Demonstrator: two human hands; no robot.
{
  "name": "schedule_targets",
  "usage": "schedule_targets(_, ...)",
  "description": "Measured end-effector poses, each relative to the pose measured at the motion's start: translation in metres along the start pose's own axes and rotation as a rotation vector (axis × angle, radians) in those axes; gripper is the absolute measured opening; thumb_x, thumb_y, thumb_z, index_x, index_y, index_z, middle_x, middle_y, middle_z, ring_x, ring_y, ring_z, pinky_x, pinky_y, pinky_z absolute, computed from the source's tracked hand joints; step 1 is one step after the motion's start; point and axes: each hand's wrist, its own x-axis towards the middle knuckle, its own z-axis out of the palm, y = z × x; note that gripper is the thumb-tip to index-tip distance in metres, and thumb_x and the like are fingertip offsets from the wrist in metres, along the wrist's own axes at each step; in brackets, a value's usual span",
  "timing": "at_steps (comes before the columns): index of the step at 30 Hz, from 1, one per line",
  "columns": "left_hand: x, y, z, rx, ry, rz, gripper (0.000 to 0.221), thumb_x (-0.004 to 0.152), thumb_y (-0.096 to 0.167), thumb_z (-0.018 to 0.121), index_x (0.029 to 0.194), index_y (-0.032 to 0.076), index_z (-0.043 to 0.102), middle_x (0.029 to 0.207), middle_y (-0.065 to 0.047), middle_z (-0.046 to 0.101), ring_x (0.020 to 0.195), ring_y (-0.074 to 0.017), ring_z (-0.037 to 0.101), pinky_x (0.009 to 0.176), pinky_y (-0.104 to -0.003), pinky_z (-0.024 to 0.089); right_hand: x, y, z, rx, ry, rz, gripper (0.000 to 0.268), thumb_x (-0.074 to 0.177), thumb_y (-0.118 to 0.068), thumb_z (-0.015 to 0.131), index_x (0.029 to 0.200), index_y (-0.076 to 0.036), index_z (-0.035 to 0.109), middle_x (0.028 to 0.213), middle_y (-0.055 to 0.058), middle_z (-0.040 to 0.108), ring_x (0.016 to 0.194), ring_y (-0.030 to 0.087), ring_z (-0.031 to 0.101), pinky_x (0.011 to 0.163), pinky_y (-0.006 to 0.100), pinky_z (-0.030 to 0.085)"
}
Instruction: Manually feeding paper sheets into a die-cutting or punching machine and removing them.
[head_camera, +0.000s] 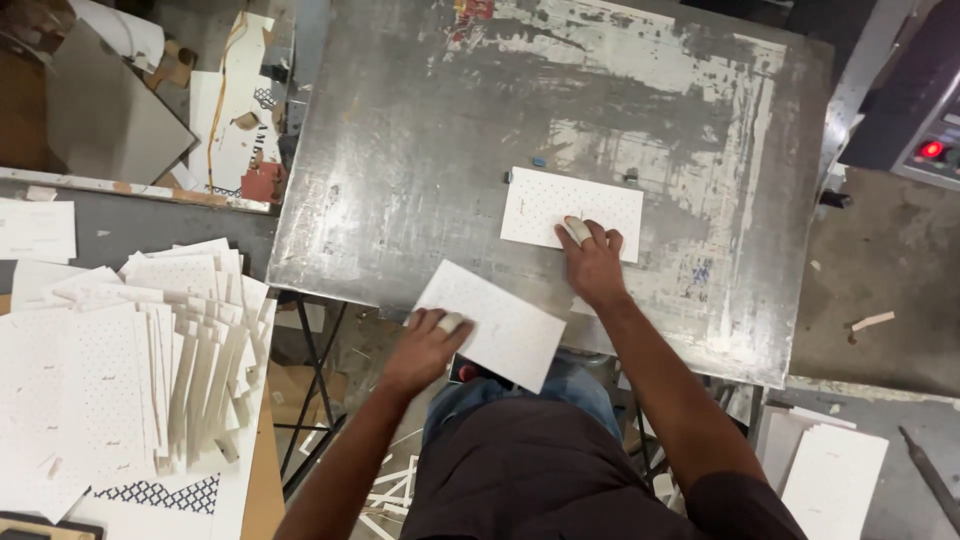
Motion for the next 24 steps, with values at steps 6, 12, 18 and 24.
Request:
schedule_targets(6, -0.059, -0.034, -0.087, 0.116, 0.26, -0.22, 0.047, 0.085, 0.004, 0.065, 0.131, 0.015, 0.069, 0.121, -0.011, 0.071, 0.116, -0.0349, 0.063, 0.102, -0.052, 0.049, 0.013, 0.013, 0.004, 0.044, -0.059, -0.018, 0.046, 0.087, -0.006, 0.063, 0.133, -0.009, 0.068, 0.145, 0.01, 0.058, 0.128, 0.032, 0.051, 0.102, 0.052, 0.034)
schedule_targets(12, -0.194, -0.109, -0.123, 0.532, 0.377, -0.822, 0.04, 0.091, -0.01, 0.061, 0.126, 0.006, 0.067, 0.112, -0.011, 0.071, 0.106, -0.0245, 0.064, 0.109, -0.049, 0.045, 0.023, 0.016, 0.006, 0.173, -0.113, 0.043, 0.063, 0.086, -0.034, 0.07, 0.142, -0.008, 0.059, 0.144, 0.015, 0.057, 0.129, 0.034, 0.048, 0.101, 0.053, 0.03)
schedule_targets(18, -0.339, -0.193, -0.07, 0.9, 0.594, -1.206, 0.03, 0.091, -0.007, 0.06, 0.117, 0.006, 0.067, 0.122, -0.016, 0.067, 0.115, -0.0281, 0.055, 0.097, -0.044, 0.046, 0.054, 0.023, 0.012, 0.106, -0.251, 0.182, 0.074, 0.094, -0.052, 0.065, 0.151, -0.008, 0.049, 0.129, 0.02, 0.065, 0.136, 0.037, 0.045, 0.102, 0.058, 0.026)
schedule_targets(24, -0.385, -0.2, 0.009, 0.288, 0.328, -1.32, 0.05, 0.083, -0.005, 0.059, 0.132, 0.0, 0.065, 0.129, -0.024, 0.068, 0.102, -0.0477, 0.066, 0.086, -0.055, 0.055, 0.056, 0.047, -0.039, 0.223, -0.191, 0.237, 0.058, 0.099, -0.044, 0.065, 0.149, -0.014, 0.056, 0.126, 0.018, 0.07, 0.131, 0.033, 0.051, 0.107, 0.063, 0.028)
